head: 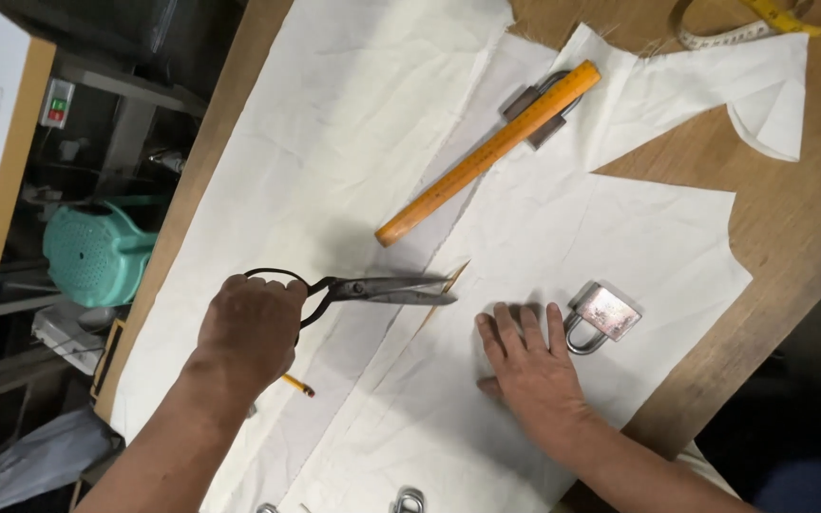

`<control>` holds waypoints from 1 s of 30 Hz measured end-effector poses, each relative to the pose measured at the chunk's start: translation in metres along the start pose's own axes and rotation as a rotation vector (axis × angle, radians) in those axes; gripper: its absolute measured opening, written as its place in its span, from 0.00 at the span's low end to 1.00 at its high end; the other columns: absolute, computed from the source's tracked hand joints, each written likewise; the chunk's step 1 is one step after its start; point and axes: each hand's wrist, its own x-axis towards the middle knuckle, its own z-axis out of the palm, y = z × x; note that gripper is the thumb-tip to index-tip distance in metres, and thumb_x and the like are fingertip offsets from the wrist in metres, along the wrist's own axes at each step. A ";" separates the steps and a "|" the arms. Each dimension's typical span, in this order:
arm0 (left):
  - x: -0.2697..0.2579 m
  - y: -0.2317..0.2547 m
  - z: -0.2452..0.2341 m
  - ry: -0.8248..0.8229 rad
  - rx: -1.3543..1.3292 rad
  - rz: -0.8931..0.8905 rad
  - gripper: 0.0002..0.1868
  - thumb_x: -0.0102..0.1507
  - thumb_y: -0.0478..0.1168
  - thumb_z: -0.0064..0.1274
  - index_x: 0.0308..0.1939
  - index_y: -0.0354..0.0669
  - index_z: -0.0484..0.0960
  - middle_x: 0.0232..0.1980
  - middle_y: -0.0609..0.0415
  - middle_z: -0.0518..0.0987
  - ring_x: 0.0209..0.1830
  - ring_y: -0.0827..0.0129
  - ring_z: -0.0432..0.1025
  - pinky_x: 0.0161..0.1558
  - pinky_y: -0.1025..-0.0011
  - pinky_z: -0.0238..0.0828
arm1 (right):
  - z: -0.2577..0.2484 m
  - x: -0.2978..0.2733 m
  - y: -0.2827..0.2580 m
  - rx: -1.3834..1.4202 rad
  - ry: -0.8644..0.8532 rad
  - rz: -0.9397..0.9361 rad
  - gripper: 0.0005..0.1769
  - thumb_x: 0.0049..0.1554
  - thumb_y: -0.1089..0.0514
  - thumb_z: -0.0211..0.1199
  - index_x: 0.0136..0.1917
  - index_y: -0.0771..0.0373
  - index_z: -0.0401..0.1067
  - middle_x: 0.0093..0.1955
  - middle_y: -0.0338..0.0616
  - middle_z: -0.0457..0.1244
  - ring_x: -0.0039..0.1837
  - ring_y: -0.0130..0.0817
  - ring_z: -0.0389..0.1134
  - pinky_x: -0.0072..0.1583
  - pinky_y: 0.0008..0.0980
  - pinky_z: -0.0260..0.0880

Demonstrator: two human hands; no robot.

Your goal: The person cuts a large piece of white fabric using shears, following a marked line. They then use a ruler and pencil to draw straight lines on the fabric and fold the cut piece.

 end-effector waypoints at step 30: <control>0.066 -0.018 -0.118 0.213 0.287 0.310 0.17 0.53 0.35 0.59 0.43 0.61 0.78 0.32 0.69 0.80 0.37 0.69 0.74 0.52 0.69 0.67 | -0.007 0.002 -0.004 0.011 -0.102 0.057 0.57 0.45 0.24 0.61 0.80 0.49 0.54 0.78 0.43 0.54 0.75 0.49 0.58 0.78 0.68 0.49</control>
